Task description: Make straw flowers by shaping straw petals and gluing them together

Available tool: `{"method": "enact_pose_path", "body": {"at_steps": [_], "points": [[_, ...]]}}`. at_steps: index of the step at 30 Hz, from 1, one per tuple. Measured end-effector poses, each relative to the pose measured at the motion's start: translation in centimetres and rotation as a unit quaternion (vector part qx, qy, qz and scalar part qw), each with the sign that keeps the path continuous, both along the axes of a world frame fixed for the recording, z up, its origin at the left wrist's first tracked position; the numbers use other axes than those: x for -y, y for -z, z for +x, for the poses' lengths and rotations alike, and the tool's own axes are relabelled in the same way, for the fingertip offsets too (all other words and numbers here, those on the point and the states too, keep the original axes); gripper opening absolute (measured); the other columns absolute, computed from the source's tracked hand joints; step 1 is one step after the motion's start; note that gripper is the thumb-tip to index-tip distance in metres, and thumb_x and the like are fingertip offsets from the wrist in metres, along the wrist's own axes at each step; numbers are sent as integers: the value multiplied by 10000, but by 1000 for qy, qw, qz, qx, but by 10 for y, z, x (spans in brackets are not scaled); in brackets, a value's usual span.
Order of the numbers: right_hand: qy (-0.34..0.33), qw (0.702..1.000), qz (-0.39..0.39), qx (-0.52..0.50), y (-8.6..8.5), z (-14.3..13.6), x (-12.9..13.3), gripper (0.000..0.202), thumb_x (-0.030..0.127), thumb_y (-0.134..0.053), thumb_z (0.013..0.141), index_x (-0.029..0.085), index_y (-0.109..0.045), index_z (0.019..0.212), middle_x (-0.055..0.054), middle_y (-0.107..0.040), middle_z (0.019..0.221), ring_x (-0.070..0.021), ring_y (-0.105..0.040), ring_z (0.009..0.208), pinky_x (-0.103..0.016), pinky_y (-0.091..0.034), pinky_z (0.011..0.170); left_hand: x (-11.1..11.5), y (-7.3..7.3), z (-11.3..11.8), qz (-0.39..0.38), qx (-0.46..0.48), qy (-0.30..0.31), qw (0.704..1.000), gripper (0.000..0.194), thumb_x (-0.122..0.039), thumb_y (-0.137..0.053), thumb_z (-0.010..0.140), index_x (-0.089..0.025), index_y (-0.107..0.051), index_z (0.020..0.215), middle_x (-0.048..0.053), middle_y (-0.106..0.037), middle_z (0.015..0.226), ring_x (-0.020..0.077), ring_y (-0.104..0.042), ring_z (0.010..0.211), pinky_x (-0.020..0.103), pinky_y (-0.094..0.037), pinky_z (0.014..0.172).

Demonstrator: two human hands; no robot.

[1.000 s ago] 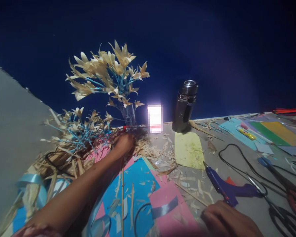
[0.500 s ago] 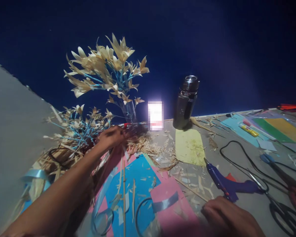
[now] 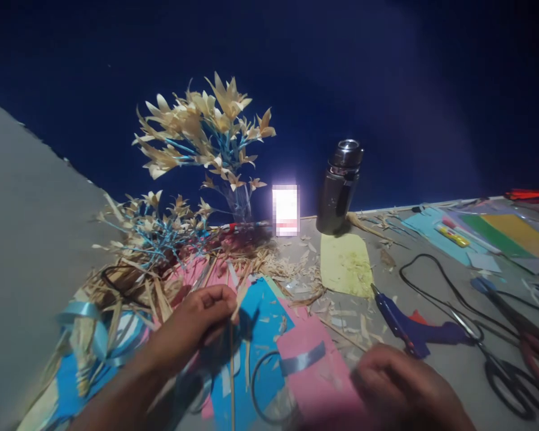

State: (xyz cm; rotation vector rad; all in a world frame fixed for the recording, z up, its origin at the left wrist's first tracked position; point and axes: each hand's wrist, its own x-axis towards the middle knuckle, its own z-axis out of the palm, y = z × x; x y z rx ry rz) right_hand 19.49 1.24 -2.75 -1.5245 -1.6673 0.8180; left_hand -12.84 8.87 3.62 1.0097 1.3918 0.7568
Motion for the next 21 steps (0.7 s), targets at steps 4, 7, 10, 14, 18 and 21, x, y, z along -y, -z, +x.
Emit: {"method": "enact_pose_path", "body": {"at_steps": [4,7,10,14,18,21], "points": [[-90,932,-256,-239,-30,-31,-8,179,348,-670,809,187,-692,734,-8,-659,681,-155,-593,636,-234,-448,574,44,14,50,-41,148,3,988,386,-503,-805,775,-157,-655,692,-77,-428,433,34,-229,366,203,-147,424],[-122,878,-314,-339,-40,-49,-16,166,295,-719,765,159,-692,855,-33,-718,783,-154,-633,717,-249,-480,675,64,31,80,-64,187,11,980,361,-478,-794,806,-153,-672,703,-83,-395,392,43,-232,371,215,-155,441],[-118,872,-290,-377,-34,-56,-19,199,317,-750,771,178,-608,788,-7,-683,646,-135,-601,600,-256,-465,625,76,45,98,-77,211,20,974,370,-486,-723,872,-156,-678,710,-84,-364,386,54,-229,379,228,-177,456],[-98,889,-264,-361,-21,-55,-15,253,373,-756,785,187,-588,817,23,-631,598,-137,-601,545,-246,-433,552,85,54,103,-57,168,36,983,373,-495,-702,886,-163,-683,718,-69,-393,421,73,-284,407,231,-227,475],[-102,916,-256,-290,-15,-53,-11,229,380,-709,761,188,-584,761,10,-614,572,-132,-556,518,-235,-386,509,90,56,98,-13,105,25,994,374,-523,-732,846,-169,-691,731,-21,-511,538,103,-391,477,232,-289,482],[-104,943,-256,-188,-14,-53,-9,157,320,-678,736,198,-583,714,49,-516,510,-104,-424,468,-221,-283,454,92,52,94,26,84,7,996,366,-533,-747,822,-177,-706,751,-13,-533,567,121,-414,505,241,-332,491]]}}
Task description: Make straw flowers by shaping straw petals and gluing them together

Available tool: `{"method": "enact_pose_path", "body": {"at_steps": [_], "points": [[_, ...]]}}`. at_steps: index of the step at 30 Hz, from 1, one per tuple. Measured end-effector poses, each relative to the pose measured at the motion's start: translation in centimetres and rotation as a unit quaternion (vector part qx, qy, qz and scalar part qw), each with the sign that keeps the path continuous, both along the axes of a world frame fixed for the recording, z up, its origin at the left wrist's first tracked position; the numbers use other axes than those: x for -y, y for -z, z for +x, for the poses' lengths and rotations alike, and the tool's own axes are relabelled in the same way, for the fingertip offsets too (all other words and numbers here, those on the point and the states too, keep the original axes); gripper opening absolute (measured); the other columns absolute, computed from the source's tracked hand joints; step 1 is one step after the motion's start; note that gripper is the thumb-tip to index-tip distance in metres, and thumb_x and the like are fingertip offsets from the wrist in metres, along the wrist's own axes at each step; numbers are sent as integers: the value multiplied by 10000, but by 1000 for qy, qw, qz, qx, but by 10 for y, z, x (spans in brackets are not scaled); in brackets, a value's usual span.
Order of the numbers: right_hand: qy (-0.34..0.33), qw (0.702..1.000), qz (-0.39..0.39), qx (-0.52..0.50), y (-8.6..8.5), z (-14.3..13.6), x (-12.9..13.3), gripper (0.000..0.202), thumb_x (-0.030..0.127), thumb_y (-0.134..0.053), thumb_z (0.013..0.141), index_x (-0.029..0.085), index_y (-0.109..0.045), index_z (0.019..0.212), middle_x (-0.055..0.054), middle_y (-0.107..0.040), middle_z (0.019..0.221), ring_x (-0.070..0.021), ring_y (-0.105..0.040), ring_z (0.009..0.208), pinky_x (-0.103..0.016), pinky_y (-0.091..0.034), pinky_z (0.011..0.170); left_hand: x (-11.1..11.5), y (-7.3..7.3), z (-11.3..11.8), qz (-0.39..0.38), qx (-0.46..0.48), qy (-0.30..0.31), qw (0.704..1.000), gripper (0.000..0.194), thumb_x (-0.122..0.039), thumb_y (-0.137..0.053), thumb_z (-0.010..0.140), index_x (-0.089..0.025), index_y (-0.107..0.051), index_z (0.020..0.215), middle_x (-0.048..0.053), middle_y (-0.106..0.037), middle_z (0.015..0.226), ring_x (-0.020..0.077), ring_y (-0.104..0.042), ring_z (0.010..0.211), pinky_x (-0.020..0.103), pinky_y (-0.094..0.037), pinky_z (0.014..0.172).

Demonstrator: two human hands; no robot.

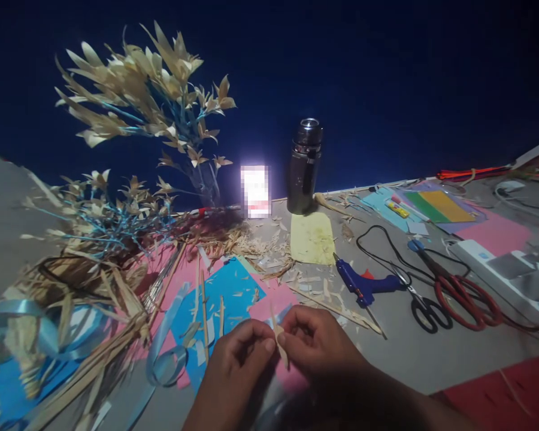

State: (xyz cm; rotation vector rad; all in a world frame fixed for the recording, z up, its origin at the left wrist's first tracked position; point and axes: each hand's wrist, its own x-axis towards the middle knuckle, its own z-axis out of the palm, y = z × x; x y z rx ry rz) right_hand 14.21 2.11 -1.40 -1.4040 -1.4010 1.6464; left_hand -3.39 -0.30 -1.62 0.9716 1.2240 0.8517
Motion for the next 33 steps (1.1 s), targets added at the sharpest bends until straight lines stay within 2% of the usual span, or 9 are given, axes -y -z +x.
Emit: {"method": "enact_pose_path", "body": {"at_steps": [4,6,10,13,19,23,25,28,33], "points": [[-21,997,38,70,2,-1,1,107,252,-644,700,215,-551,661,96,-357,457,-94,-323,449,-221,-213,438,2,-6,1,34,-35,-20,999,359,-517,-761,797,-178,-697,698,-5,-537,576,138,-432,537,250,-355,502],[-33,993,63,95,2,-2,0,101,236,-623,689,217,-536,640,98,-335,453,-95,-315,451,-223,-218,448,3,-8,3,41,-53,-39,997,346,-497,-752,797,-181,-679,678,-2,-541,589,143,-439,556,250,-359,510],[-64,980,107,152,0,-1,-1,81,242,-616,685,206,-561,637,71,-442,496,-104,-389,490,-225,-271,505,3,-8,5,51,-103,-34,993,250,-397,-689,811,-194,-646,671,-16,-511,594,148,-441,580,251,-356,534],[-79,962,169,198,2,0,-2,118,288,-625,720,199,-607,644,36,-545,552,-118,-440,535,-236,-274,543,3,-9,4,71,-149,-26,986,176,-325,-657,785,-201,-636,662,-14,-515,616,159,-469,612,257,-380,573],[-121,904,318,258,10,3,-4,222,322,-597,819,209,-627,630,-8,-614,554,-129,-406,498,-285,-185,517,4,-9,-2,94,-163,-7,982,252,-408,-634,816,-201,-666,676,3,-536,621,167,-469,606,268,-364,557],[-155,884,352,265,13,2,-8,167,270,-621,810,225,-628,649,0,-610,550,-134,-429,488,-287,-199,495,4,-1,-9,78,-144,3,987,270,-438,-648,812,-196,-637,693,12,-572,647,169,-493,609,275,-384,581],[-162,883,353,263,13,1,-10,197,296,-616,837,229,-622,652,1,-601,549,-135,-437,488,-285,-216,490,4,3,-11,69,-136,7,988,276,-446,-647,807,-201,-605,688,14,-578,656,175,-507,625,276,-395,595],[-160,898,325,251,8,0,-13,258,344,-619,862,223,-608,634,0,-594,548,-128,-423,485,-279,-221,486,5,7,-10,65,-128,-13,990,263,-438,-635,801,-209,-594,678,21,-585,660,180,-505,634,271,-388,583],[-154,936,257,185,4,3,-19,237,274,-647,783,216,-549,576,12,-552,509,-117,-373,481,-264,-247,483,0,10,-2,87,-166,-33,982,199,-322,-613,777,-221,-553,616,24,-582,655,190,-500,650,275,-363,576]]}}
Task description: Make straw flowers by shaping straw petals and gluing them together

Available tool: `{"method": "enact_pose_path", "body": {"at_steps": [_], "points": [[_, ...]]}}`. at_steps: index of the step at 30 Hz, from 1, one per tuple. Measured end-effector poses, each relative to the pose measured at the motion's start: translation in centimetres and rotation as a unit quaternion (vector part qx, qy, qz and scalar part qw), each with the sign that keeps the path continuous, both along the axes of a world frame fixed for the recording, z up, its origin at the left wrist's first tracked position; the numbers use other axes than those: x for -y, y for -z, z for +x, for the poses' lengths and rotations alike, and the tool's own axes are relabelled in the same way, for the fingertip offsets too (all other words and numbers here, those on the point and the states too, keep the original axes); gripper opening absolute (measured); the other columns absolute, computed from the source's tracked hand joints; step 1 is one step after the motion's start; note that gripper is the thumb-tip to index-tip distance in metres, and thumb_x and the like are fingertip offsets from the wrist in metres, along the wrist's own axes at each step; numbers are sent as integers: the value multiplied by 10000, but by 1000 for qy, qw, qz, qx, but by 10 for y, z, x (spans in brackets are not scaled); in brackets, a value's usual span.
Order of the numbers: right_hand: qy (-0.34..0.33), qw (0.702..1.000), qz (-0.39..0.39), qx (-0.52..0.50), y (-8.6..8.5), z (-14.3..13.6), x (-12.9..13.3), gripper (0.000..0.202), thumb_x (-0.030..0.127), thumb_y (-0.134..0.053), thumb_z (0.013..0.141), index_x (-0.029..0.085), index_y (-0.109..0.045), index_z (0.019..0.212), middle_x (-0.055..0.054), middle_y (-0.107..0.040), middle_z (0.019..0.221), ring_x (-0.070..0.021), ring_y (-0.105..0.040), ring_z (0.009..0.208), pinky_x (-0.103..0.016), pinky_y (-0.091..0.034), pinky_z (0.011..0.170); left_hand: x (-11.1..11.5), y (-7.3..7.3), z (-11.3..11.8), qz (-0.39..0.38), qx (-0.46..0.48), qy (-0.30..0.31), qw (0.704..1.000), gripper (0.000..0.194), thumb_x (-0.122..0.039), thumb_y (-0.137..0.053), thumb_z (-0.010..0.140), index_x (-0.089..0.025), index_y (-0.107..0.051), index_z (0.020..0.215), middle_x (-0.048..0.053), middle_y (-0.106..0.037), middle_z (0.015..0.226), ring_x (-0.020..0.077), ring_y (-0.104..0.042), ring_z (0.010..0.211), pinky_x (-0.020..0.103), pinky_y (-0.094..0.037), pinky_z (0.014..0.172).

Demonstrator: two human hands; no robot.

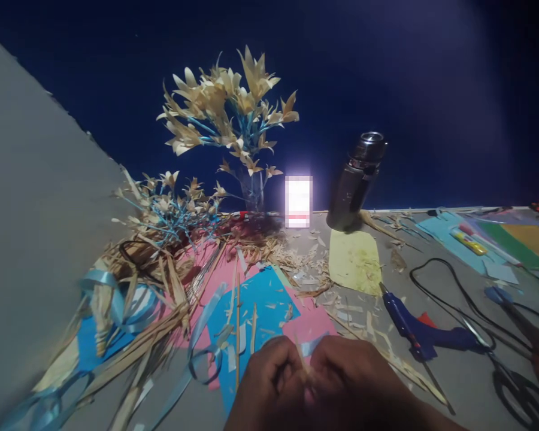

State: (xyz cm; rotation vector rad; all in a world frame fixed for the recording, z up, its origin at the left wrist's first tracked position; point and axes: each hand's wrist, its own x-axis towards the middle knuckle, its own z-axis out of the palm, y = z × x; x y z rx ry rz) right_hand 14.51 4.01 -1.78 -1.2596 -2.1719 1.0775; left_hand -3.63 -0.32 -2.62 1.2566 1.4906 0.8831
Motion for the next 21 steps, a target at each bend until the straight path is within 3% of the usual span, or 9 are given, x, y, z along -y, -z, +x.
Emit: {"method": "enact_pose_path", "body": {"at_steps": [5,10,12,14,17,19,21], "points": [[8,986,-138,-89,19,4,-1,295,413,-679,792,235,-556,590,-7,-594,557,-158,-459,548,-266,-328,509,-7,9,10,-7,-42,16,999,256,-280,-623,754,-229,-468,557,-1,-499,592,180,-440,617,294,-314,564],[18,948,-255,-189,25,3,5,368,518,-774,735,251,-561,600,-46,-637,638,-216,-535,628,-309,-394,558,-5,14,19,-46,64,-3,997,259,-294,-654,749,-235,-475,571,-12,-503,581,161,-415,583,283,-291,520],[41,918,-310,-243,19,3,6,419,585,-773,740,232,-568,642,-42,-618,652,-195,-522,615,-297,-390,557,-7,9,17,-60,122,-37,990,194,-276,-644,737,-230,-505,609,-37,-468,554,137,-389,540,262,-282,502],[59,870,-365,-327,12,4,5,481,620,-797,709,208,-554,657,-7,-548,604,-145,-455,556,-265,-346,530,-13,0,9,-68,183,-89,977,121,-269,-607,756,-222,-545,663,-68,-418,485,110,-326,460,244,-244,467],[58,803,-409,-429,8,6,1,508,563,-867,647,191,-522,628,41,-456,539,-94,-364,500,-235,-274,497,-26,-16,-7,-51,252,-161,953,187,-304,-603,794,-218,-529,645,-78,-397,414,94,-280,399,237,-225,435],[55,801,-418,-425,8,6,-3,491,545,-872,659,187,-537,640,50,-454,515,-83,-347,463,-227,-254,467,-32,-23,-14,-44,265,-171,948,203,-306,-650,783,-206,-546,642,-64,-446,429,90,-321,406,226,-258,438],[66,820,-410,-394,7,4,-8,462,534,-868,698,173,-579,676,58,-459,503,-68,-328,431,-217,-237,439,-33,-28,-16,-42,262,-168,949,205,-305,-682,774,-193,-569,644,-56,-476,446,84,-349,412,218,-280,447]]}}
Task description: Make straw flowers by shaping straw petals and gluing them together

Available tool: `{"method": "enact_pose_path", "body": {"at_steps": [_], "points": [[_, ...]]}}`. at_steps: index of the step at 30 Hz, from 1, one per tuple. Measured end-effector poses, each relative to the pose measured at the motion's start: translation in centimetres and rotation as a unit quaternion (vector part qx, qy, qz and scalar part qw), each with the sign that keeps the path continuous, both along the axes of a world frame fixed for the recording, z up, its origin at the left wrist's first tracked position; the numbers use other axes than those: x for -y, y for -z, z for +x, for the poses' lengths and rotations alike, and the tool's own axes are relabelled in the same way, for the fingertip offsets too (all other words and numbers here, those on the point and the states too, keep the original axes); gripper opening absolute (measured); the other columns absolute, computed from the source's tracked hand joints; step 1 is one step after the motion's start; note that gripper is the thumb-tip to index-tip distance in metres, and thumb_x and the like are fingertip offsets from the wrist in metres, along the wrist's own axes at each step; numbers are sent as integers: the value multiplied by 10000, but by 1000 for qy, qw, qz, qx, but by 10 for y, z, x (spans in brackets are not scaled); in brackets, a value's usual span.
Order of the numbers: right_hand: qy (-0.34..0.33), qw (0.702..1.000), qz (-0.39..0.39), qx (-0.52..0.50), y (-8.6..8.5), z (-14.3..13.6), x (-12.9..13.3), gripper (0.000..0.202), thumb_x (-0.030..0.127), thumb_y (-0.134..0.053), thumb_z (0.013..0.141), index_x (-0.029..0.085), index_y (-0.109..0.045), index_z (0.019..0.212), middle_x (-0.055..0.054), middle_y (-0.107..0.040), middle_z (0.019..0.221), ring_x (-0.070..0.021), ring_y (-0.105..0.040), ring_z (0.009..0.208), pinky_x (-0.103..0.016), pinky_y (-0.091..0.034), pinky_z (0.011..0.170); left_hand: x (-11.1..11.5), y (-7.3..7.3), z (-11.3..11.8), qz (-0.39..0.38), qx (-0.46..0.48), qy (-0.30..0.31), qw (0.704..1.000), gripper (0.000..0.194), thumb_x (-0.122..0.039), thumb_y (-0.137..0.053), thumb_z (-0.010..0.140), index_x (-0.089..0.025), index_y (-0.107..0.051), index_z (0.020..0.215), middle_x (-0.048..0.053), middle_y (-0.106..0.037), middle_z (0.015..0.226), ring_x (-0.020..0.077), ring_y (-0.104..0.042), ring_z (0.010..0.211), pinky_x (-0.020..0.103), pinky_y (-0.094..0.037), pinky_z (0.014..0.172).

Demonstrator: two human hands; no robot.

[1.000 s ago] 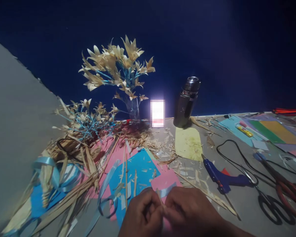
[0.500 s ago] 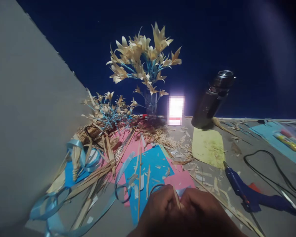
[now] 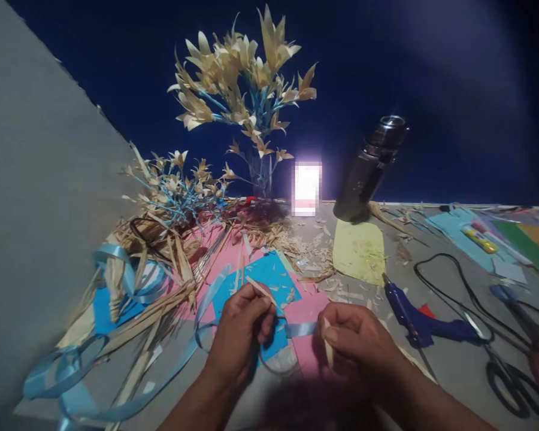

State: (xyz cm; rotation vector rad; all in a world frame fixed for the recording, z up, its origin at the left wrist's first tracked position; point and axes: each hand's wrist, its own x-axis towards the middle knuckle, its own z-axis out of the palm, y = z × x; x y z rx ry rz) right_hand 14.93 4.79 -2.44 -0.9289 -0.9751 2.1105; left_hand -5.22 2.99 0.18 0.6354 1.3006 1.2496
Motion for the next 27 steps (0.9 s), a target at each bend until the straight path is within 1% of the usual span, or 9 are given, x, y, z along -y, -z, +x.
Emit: {"method": "enact_pose_path", "body": {"at_steps": [3,5,6,8,11,17,22,24,27], "points": [[60,997,42,40,-11,-6,-11,341,451,-839,784,150,-690,848,35,-559,590,-69,-391,464,-209,-293,455,5,-1,6,2,-8,11,1000,204,-310,-706,757,-178,-593,649,-45,-515,485,72,-367,410,216,-285,452],[123,986,97,64,-22,-11,-19,429,363,-850,777,186,-705,1140,-42,-716,903,-111,-561,635,-232,-432,564,9,1,11,6,-15,14,1000,211,-312,-723,744,-176,-593,647,-42,-530,511,68,-373,414,218,-286,453],[138,978,130,87,-27,-13,-21,480,348,-846,778,200,-689,1208,-69,-729,1035,-131,-605,720,-252,-474,624,11,2,14,6,-19,13,1000,211,-310,-731,742,-175,-596,650,-47,-523,516,67,-371,421,217,-285,454],[100,973,164,129,-31,-17,-21,370,356,-809,810,176,-723,1122,-70,-735,991,-142,-619,739,-265,-488,646,15,6,18,5,-30,4,1000,199,-299,-751,745,-171,-619,668,-59,-493,521,70,-367,446,214,-286,461],[4,980,134,145,-26,-21,-17,261,400,-772,825,144,-724,849,-6,-652,668,-122,-562,574,-243,-428,532,19,10,21,5,-38,-9,999,191,-294,-790,750,-159,-664,701,-50,-518,560,74,-390,494,209,-300,478],[-11,990,107,93,-8,-19,-15,375,484,-825,758,131,-697,761,-11,-659,657,-121,-580,596,-259,-463,595,17,11,20,17,56,11,998,316,-384,-827,774,-155,-762,983,-62,-530,492,73,-393,432,209,-319,472],[-53,992,88,70,0,-17,-14,414,534,-799,805,130,-734,865,6,-646,660,-99,-539,544,-228,-396,522,11,11,19,7,100,-12,995,305,-380,-909,686,-124,-776,787,-31,-571,575,44,-399,442,202,-322,474],[-62,991,105,62,1,-17,-14,422,549,-776,831,131,-725,804,1,-647,668,-105,-562,573,-238,-430,565,11,13,20,4,104,1,995,314,-396,-917,679,-122,-784,755,-41,-529,562,37,-367,446,192,-287,462],[-58,991,103,58,1,-17,-14,423,536,-838,771,125,-741,791,-11,-675,686,-127,-602,633,-268,-477,657,12,19,19,9,77,21,997,318,-412,-912,688,-120,-798,733,-32,-529,606,32,-340,461,188,-250,445]]}}
